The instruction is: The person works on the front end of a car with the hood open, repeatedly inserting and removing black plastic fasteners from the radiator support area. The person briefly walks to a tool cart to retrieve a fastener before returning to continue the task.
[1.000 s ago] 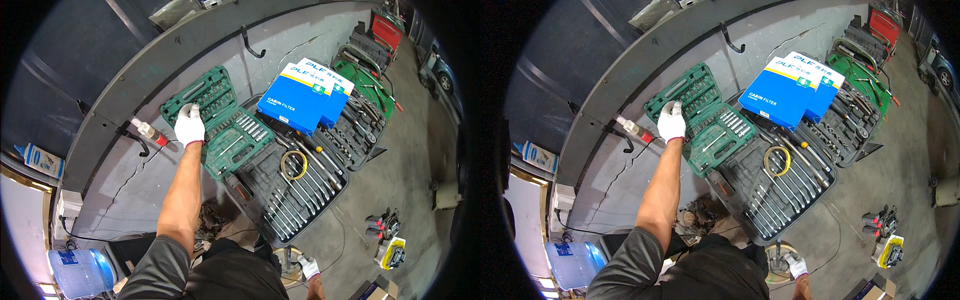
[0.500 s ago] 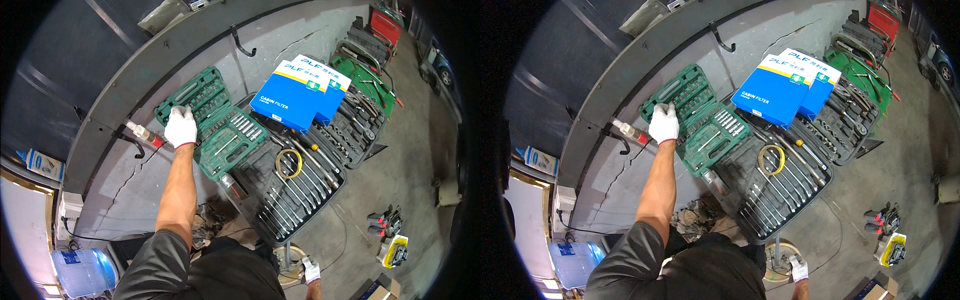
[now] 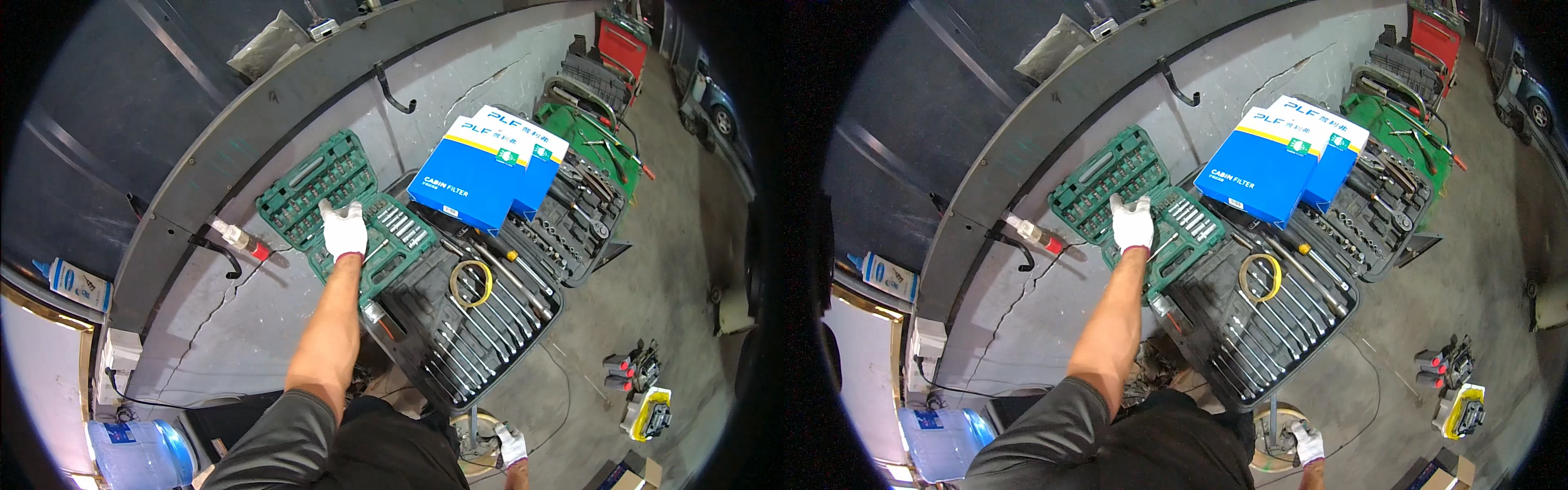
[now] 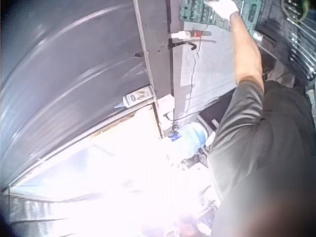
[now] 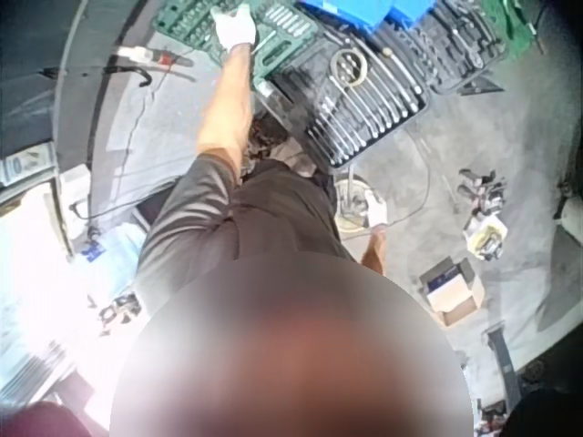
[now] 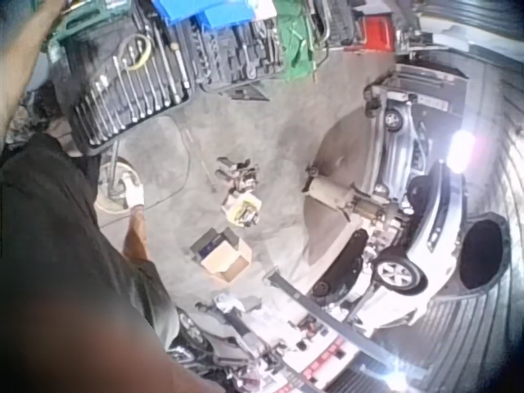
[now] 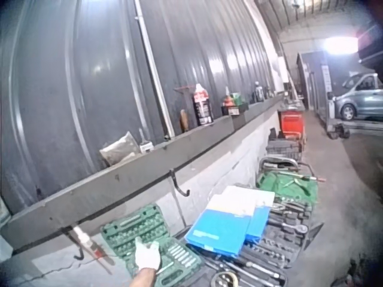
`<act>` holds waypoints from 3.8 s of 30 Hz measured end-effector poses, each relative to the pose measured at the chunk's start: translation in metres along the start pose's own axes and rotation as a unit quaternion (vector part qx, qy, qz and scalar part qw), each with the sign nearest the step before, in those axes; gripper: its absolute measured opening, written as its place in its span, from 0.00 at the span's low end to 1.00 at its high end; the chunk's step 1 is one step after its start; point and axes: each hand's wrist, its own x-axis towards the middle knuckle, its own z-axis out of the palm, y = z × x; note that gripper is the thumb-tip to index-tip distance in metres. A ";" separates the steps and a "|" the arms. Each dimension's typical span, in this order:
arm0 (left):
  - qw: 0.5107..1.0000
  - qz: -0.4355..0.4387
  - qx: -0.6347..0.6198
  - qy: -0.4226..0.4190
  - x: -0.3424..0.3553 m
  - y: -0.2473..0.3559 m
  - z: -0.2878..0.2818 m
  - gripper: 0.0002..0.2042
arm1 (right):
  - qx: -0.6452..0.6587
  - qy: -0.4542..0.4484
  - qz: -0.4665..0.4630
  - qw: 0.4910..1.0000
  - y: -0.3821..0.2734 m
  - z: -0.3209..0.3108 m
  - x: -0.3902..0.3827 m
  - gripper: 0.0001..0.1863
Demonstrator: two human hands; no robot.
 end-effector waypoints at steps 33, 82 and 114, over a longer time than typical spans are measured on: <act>0.858 -0.122 -0.467 -0.174 -0.233 -0.165 -0.462 0.18 | -0.242 -0.501 -0.374 0.742 -0.108 0.381 -0.225 0.22; 0.505 -0.387 -0.270 0.722 -1.364 -0.434 -1.162 0.24 | -0.401 -0.515 -0.037 -0.757 1.135 0.107 -1.086 0.28; -0.080 -0.373 -0.128 0.916 -1.924 -0.478 -1.166 0.20 | -0.113 -0.631 0.034 -0.767 1.512 -0.420 -1.166 0.18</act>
